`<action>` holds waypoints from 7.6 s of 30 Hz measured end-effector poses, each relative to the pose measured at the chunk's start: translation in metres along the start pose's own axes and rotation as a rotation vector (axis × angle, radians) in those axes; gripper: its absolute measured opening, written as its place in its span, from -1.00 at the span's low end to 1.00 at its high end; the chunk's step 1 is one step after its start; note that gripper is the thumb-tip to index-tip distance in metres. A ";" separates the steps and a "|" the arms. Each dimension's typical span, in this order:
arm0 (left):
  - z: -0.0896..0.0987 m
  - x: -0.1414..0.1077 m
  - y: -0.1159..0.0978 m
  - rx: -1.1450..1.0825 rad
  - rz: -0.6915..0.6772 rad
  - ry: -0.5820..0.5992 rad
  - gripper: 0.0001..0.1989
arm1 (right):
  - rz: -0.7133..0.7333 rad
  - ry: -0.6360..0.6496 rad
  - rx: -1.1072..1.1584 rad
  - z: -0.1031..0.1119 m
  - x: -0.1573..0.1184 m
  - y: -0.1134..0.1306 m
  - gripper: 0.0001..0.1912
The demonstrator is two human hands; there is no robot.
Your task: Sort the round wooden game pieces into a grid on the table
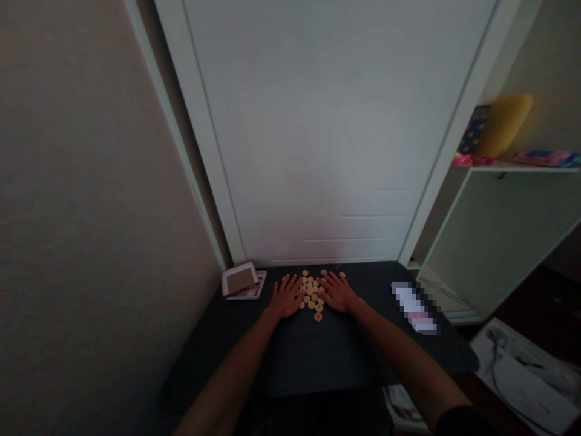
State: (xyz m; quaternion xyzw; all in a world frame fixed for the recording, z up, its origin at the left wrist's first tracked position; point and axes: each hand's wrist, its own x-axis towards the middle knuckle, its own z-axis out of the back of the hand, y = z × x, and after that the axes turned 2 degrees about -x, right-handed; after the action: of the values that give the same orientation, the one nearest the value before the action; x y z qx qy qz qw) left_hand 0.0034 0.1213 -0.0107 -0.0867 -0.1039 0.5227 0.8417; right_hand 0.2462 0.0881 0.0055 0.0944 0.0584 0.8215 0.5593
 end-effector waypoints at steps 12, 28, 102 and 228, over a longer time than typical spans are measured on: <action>0.004 0.015 -0.017 -0.023 -0.114 -0.076 -0.36 | 0.007 -0.230 0.155 -0.011 0.013 -0.008 -0.38; 0.023 -0.027 -0.046 -0.006 -0.346 -0.018 -0.11 | 0.089 -0.185 0.053 0.005 -0.065 -0.026 -0.12; -0.010 -0.097 -0.046 -0.070 0.014 -0.404 -0.53 | -0.267 -0.570 0.039 -0.037 -0.090 0.023 -0.50; -0.005 -0.098 -0.048 -0.165 -0.006 -0.458 -0.72 | -0.325 -0.613 0.864 -0.011 -0.118 -0.020 -0.44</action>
State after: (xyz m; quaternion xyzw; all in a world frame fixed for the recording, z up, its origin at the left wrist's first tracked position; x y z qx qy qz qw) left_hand 0.0039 0.0120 -0.0117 -0.0341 -0.3344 0.5160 0.7879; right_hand 0.3040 -0.0138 -0.0201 0.5400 0.2384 0.5608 0.5806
